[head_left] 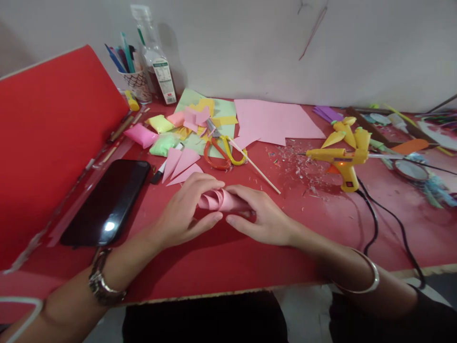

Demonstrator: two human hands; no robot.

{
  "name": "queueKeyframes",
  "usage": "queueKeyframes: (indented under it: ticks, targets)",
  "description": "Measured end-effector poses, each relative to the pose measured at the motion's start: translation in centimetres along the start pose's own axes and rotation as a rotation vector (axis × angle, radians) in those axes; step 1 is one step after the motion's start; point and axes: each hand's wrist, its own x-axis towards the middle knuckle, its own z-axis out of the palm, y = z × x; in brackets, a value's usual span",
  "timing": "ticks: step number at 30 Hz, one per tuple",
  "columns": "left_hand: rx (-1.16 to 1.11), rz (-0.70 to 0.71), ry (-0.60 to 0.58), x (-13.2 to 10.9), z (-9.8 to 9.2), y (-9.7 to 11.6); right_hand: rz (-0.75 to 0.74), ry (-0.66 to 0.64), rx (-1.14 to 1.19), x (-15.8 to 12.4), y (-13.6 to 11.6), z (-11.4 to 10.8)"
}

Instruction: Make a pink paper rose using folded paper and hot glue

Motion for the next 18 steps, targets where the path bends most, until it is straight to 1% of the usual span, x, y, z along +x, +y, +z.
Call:
queueKeyframes:
  ticks: [5,9,11,14,18]
  targets:
    - [0.006,-0.078,-0.064,0.1,0.2,0.2,-0.006,-0.001,-0.056,0.1,0.3,0.3]
    - [0.009,-0.073,-0.087,0.0,0.3,0.1,-0.082,-0.021,-0.114,0.2,0.7,0.4]
    - [0.011,-0.066,-0.088,0.0,0.3,0.1,-0.123,-0.031,-0.145,0.1,0.9,0.4]
    - [-0.007,-0.088,-0.078,0.0,0.2,0.2,-0.144,-0.041,-0.188,0.0,1.1,0.4]
    - [-0.086,-0.208,-0.021,0.4,-0.1,0.8,-0.145,-0.048,-0.265,0.0,1.3,0.4]
